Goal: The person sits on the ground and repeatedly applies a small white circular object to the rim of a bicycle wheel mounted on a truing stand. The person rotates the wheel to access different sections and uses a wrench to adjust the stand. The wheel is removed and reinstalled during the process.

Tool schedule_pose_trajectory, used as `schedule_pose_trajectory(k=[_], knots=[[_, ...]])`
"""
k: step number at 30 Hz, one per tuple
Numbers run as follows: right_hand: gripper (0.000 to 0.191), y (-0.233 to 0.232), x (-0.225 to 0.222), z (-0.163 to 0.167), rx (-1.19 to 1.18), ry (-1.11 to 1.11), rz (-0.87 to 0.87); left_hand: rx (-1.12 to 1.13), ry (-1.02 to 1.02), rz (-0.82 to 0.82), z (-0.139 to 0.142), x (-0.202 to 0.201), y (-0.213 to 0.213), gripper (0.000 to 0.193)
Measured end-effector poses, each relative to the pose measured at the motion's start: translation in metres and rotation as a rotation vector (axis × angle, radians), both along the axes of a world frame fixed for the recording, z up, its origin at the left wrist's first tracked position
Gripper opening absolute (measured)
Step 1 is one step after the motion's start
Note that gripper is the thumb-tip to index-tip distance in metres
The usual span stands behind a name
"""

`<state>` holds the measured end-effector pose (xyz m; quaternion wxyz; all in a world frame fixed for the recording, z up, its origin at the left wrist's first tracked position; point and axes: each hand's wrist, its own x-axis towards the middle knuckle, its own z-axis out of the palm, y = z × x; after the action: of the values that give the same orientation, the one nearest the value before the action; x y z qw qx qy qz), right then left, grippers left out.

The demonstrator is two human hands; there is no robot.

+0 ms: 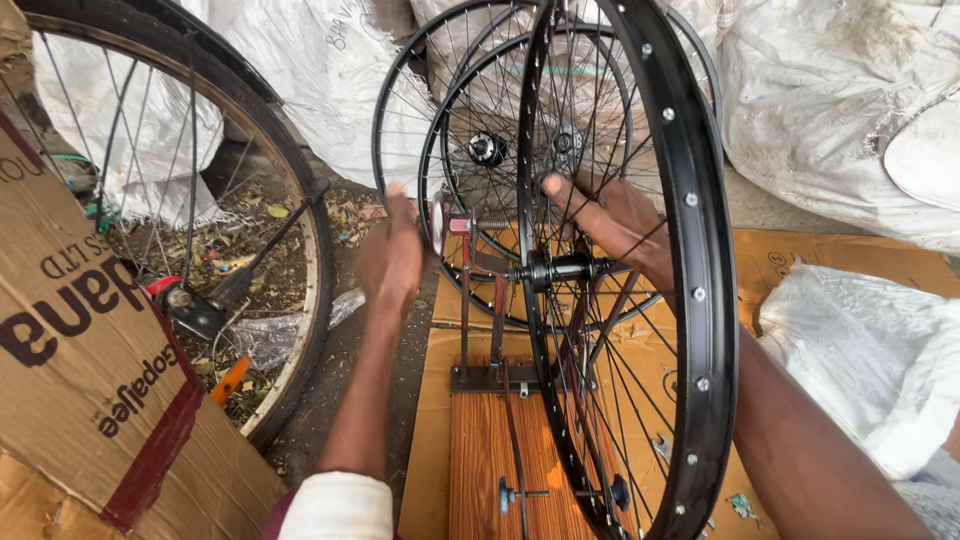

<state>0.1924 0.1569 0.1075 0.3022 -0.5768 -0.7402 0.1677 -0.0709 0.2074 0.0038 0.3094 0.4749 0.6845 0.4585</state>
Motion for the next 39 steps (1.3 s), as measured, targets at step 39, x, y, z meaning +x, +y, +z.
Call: schedule_pose_trajectory(k=[39], knots=[[0.038,0.017,0.109,-0.040,0.565,0.267,0.221,0.529,-0.040,-0.826,0.055,0.074,0.001,0.080]])
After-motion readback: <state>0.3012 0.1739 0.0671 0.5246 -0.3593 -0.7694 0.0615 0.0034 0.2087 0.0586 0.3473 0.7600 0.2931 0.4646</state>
